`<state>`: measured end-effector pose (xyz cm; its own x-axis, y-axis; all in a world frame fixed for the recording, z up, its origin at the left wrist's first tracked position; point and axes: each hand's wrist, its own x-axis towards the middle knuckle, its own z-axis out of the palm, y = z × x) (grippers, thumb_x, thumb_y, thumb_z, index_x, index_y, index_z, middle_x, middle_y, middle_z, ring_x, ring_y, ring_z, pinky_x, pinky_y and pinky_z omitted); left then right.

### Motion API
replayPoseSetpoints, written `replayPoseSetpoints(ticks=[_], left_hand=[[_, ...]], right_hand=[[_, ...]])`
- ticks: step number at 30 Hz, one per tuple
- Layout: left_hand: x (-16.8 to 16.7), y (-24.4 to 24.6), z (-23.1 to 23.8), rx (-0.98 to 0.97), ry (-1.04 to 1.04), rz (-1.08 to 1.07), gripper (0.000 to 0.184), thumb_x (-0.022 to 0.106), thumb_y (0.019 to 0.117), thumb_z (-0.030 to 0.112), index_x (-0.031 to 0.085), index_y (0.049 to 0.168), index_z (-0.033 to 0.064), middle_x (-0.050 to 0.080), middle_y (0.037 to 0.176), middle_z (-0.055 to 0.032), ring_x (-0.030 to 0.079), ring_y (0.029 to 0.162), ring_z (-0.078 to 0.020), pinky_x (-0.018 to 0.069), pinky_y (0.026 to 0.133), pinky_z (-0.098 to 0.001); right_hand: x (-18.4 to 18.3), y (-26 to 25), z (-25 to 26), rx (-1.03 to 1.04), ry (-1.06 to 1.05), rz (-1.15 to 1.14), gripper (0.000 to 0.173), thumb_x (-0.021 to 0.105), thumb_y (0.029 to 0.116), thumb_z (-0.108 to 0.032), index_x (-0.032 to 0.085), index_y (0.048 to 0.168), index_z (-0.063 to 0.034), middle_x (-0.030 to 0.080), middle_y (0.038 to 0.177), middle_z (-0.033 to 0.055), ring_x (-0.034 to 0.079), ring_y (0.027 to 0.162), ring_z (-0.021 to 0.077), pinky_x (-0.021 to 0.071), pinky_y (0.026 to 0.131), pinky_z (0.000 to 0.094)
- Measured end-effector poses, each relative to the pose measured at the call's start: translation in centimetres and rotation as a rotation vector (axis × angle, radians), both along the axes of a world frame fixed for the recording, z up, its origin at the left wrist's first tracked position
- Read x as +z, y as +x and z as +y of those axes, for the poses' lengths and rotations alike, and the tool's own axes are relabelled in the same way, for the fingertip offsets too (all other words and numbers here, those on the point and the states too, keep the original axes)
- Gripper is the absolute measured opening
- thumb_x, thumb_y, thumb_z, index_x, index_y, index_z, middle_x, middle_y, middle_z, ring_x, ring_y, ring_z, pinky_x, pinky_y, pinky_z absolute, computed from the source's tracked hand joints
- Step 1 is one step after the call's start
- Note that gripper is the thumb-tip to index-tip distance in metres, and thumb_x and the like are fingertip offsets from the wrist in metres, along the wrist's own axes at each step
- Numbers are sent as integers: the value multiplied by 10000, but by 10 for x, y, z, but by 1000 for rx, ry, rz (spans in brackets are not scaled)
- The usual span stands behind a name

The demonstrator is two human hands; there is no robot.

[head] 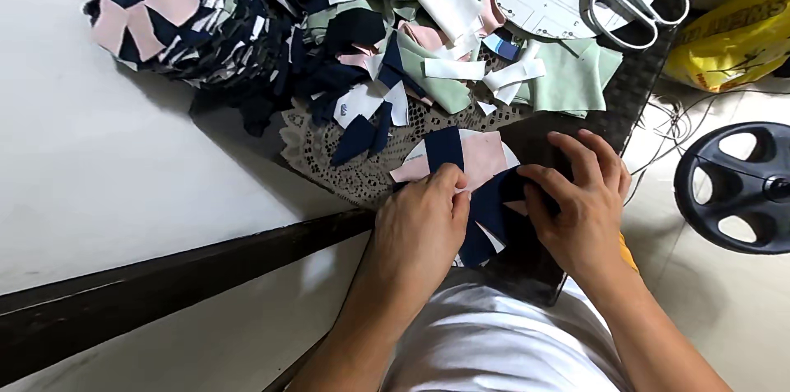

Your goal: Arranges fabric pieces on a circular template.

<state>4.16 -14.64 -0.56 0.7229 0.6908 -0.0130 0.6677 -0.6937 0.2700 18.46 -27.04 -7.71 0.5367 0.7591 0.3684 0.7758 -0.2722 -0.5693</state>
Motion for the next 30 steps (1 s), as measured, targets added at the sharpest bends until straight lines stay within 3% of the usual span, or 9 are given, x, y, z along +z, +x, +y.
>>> replayPoseSetpoints(ticks=[2, 4, 5, 7, 13, 17, 22, 25, 30], left_hand=[[-7, -1, -3, -46, 72, -88, 150, 623, 961, 180, 731, 988, 79, 699, 869, -67, 671, 778, -236, 545, 674, -422], [-18, 0, -7, -130, 59, -146, 320, 570, 1007, 249, 714, 1205, 43, 677, 1275, -158, 630, 1188, -374, 514, 938, -546], [-25, 0, -11, -181, 52, -142, 438, 516, 1038, 338, 654, 1333, 45, 573, 1453, -180, 503, 1369, -420, 427, 1060, -612], [-40, -1, -20, -265, 65, -106, 657, 384, 1060, 521, 497, 1510, 57, 380, 1616, -196, 274, 1520, -443, 207, 1173, -700], [-57, -3, -22, -407, 105, -28, 773, 329, 1030, 622, 443, 1546, 58, 387, 1617, -178, 320, 1515, -389, 200, 1162, -702], [-54, -9, -2, -595, 34, -64, 729, 363, 1025, 618, 454, 1542, 111, 419, 1604, -146, 351, 1508, -340, 225, 1185, -664], [-49, -11, 16, -763, -28, -82, 729, 501, 979, 588, 468, 1527, 108, 406, 1615, -138, 316, 1526, -338, 218, 1208, -623], [-45, -13, 13, -693, -13, -162, 680, 487, 1004, 546, 481, 1524, 108, 424, 1605, -137, 336, 1516, -342, 229, 1206, -614], [-23, -30, 57, -165, 109, -331, 260, 577, 978, 130, 755, 1165, 93, 722, 1223, -78, 653, 1201, -281, 522, 1004, -494]], right_hand=[[-1, 0, 0, 0, 5, -1, 169, 637, 931, -245, 791, 999, -225, 626, 1374, 139, 422, 1405, 430, 286, 1100, 647], [-1, 0, 0, -3, 7, -1, 173, 636, 932, -247, 793, 999, -220, 631, 1371, 141, 424, 1406, 434, 288, 1097, 651], [-1, 0, -1, -3, 4, -1, 176, 634, 932, -248, 793, 1003, -219, 629, 1374, 143, 421, 1407, 436, 286, 1095, 651], [-1, 0, -1, -2, -6, -3, 181, 632, 937, -265, 794, 1006, -220, 627, 1380, 144, 422, 1408, 435, 288, 1093, 653], [-2, 0, 1, -17, 2, 19, 206, 613, 953, -308, 798, 995, -226, 643, 1369, 129, 428, 1409, 446, 242, 1106, 701], [-3, 4, -2, -9, 157, 63, 243, 572, 983, -269, 787, 1030, -163, 677, 1300, 165, 493, 1349, 428, 352, 1085, 596], [-3, 4, -4, -2, 227, 47, 253, 562, 1005, -258, 747, 1041, -89, 661, 1263, 243, 480, 1364, 407, 293, 1173, 500], [-4, 4, -4, -2, 225, 34, 255, 561, 1003, -253, 739, 1045, -75, 653, 1266, 253, 472, 1371, 398, 290, 1172, 485], [-5, 4, -4, -5, 223, 27, 250, 561, 1005, -242, 741, 1044, -72, 660, 1251, 247, 480, 1364, 390, 300, 1167, 473]])
